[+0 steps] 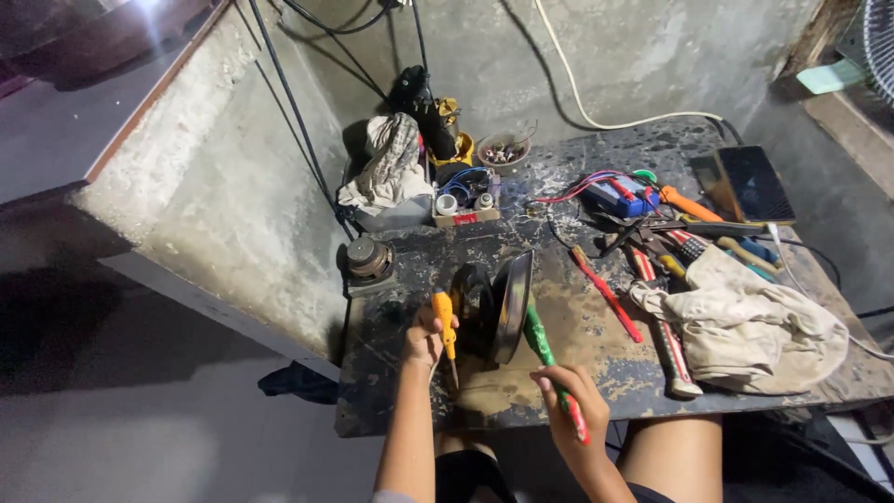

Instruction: Cleaning and polishing the soleplate of an electric iron using a brush and a scraper tool on a workbench.

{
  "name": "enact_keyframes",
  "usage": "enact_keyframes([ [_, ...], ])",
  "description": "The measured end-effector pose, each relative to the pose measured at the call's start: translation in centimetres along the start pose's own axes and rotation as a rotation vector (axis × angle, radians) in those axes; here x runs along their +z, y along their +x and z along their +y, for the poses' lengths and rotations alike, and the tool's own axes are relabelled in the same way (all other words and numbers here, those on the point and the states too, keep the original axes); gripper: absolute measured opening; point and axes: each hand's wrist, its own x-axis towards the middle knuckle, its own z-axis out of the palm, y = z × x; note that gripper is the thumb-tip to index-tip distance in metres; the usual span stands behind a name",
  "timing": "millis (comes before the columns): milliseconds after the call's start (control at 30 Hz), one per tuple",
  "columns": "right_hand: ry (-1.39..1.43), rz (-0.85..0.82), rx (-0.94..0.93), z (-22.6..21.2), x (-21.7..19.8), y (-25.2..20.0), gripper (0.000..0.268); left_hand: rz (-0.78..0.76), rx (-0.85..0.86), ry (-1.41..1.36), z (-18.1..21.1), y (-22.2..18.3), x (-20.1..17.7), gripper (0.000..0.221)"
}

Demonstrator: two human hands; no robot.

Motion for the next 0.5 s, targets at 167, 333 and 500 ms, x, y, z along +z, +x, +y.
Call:
enact_keyframes([
  [167,-0.021,-0.053,-0.031,-0.6,0.8,-0.8,0.011,0.098,0.143,0.031,0.5,-0.8,-1.1,0.017],
  [333,0.015,-0.049,-0.032,-1.6,1.5,-0.5,0.014,0.132,0.265,-0.013,1.3,-2.3,3.3,0.017],
  [500,0.018,-0.082,-0.021,-1.2,0.8,-0.7,0.017,0.266,0.293,0.017,0.5,-2.6,2.3,0.027],
])
